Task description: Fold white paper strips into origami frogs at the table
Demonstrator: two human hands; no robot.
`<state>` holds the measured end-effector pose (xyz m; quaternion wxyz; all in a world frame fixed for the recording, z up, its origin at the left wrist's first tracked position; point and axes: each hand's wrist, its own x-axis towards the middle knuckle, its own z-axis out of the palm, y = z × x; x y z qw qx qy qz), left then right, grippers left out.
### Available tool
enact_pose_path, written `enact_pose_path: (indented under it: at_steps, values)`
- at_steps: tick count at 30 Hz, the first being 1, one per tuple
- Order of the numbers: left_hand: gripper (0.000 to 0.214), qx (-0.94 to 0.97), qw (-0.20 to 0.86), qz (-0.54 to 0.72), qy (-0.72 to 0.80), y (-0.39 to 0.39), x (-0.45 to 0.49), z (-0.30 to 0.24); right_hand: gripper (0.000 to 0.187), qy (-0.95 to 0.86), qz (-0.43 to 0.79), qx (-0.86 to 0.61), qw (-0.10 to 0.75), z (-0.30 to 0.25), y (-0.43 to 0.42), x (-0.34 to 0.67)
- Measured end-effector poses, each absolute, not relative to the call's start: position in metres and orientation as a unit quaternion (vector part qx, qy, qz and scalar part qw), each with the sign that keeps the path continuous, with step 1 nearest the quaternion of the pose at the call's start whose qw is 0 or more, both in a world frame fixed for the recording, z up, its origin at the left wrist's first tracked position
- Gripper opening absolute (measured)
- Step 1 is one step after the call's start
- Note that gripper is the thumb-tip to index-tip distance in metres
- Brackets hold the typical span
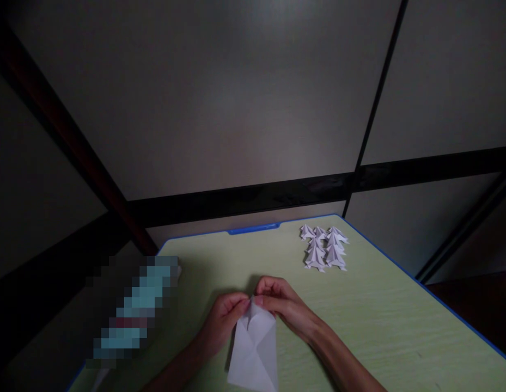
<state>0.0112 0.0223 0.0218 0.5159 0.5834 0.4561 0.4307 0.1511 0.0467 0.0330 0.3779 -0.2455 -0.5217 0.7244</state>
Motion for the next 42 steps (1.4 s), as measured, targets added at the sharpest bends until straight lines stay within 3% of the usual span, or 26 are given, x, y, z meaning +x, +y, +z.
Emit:
enact_pose_path:
  at_steps: [10,16,24,42]
  values:
    - [0.024,0.558,0.546,0.43,0.453,0.022,0.0142,0.0236,0.023,-0.529,0.732,-0.235,0.36,0.0358,0.0447,0.1502]
    - [0.011,0.538,0.574,0.435,0.438,0.0207,0.0147,0.0281,0.02,-0.535,0.723,-0.243,0.364,0.0351,0.0454,0.1494]
    - [0.024,0.565,0.534,0.438,0.451,0.0226,0.012,0.0222,0.018,-0.511,0.722,-0.275,0.377,0.0362,0.0459,0.1478]
    - [0.023,0.577,0.487,0.452,0.475,0.0235,0.0099,0.0193,0.021,-0.511,0.708,-0.284,0.396,0.0316,0.0472,0.1472]
